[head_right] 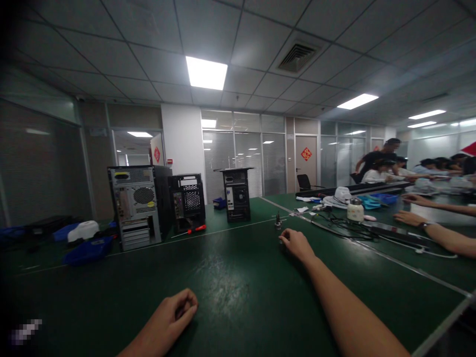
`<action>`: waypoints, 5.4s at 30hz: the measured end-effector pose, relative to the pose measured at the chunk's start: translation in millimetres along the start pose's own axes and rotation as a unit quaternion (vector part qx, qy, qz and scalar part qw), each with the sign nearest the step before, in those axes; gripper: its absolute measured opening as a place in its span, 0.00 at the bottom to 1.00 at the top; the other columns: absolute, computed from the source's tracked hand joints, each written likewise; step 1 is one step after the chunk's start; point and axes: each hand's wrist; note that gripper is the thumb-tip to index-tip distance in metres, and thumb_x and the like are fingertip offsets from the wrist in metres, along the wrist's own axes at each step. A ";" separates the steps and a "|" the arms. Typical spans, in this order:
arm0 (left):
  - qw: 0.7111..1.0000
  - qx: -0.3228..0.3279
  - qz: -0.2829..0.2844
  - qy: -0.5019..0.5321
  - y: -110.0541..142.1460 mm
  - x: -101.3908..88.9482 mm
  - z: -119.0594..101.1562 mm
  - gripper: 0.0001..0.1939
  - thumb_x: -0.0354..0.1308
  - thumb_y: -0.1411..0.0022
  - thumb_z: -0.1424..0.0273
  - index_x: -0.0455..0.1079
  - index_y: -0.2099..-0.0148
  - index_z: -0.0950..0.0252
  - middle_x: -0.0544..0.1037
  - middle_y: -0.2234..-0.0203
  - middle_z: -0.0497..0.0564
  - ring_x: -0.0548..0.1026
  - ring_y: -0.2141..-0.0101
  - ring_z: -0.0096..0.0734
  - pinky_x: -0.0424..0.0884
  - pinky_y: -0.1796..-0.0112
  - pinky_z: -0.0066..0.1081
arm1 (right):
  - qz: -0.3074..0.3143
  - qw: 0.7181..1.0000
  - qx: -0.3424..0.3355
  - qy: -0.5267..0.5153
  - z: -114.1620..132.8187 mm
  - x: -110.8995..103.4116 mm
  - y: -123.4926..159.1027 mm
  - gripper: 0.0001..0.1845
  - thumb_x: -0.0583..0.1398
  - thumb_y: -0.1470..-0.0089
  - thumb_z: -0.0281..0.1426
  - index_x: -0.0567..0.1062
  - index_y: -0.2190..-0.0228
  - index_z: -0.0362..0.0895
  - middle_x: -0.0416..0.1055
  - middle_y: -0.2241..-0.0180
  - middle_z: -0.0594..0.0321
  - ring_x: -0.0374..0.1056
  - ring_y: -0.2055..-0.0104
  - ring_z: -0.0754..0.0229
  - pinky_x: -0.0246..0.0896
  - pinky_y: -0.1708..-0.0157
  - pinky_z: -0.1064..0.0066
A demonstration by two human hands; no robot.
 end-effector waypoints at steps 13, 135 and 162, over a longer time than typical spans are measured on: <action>1.000 -0.003 0.003 -0.005 -1.2 0.1 -0.2 0.18 0.48 0.36 0.56 0.71 0.62 0.65 0.69 0.75 0.47 0.66 0.72 0.32 0.60 0.69 0.27 | 0.022 0.999 0.023 -0.025 -5.2 2.8 -5.3 0.12 0.62 0.48 0.36 0.81 0.64 0.45 0.79 0.60 0.57 0.73 0.58 0.56 0.62 0.58 0.71; 0.999 0.010 0.015 -0.029 -0.6 -1.2 3.4 0.18 0.50 0.33 0.59 0.77 0.61 0.65 0.76 0.69 0.51 0.72 0.67 0.34 0.61 0.65 0.29 | -0.054 0.998 -0.006 -0.016 -42.0 -11.4 -16.3 0.15 0.60 0.48 0.42 0.81 0.65 0.47 0.80 0.63 0.58 0.75 0.60 0.53 0.66 0.59 0.66; 0.999 0.015 0.015 -0.032 1.0 -1.9 0.6 0.18 0.50 0.34 0.59 0.76 0.62 0.65 0.77 0.70 0.50 0.73 0.67 0.34 0.62 0.66 0.29 | 0.000 0.997 0.079 0.001 -49.6 -5.2 -17.0 0.14 0.60 0.47 0.38 0.81 0.63 0.45 0.80 0.63 0.57 0.75 0.61 0.55 0.65 0.61 0.69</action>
Point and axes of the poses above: each hand's wrist, its own y-axis away from the middle knuckle, its own x-axis out of the palm, z = x × y
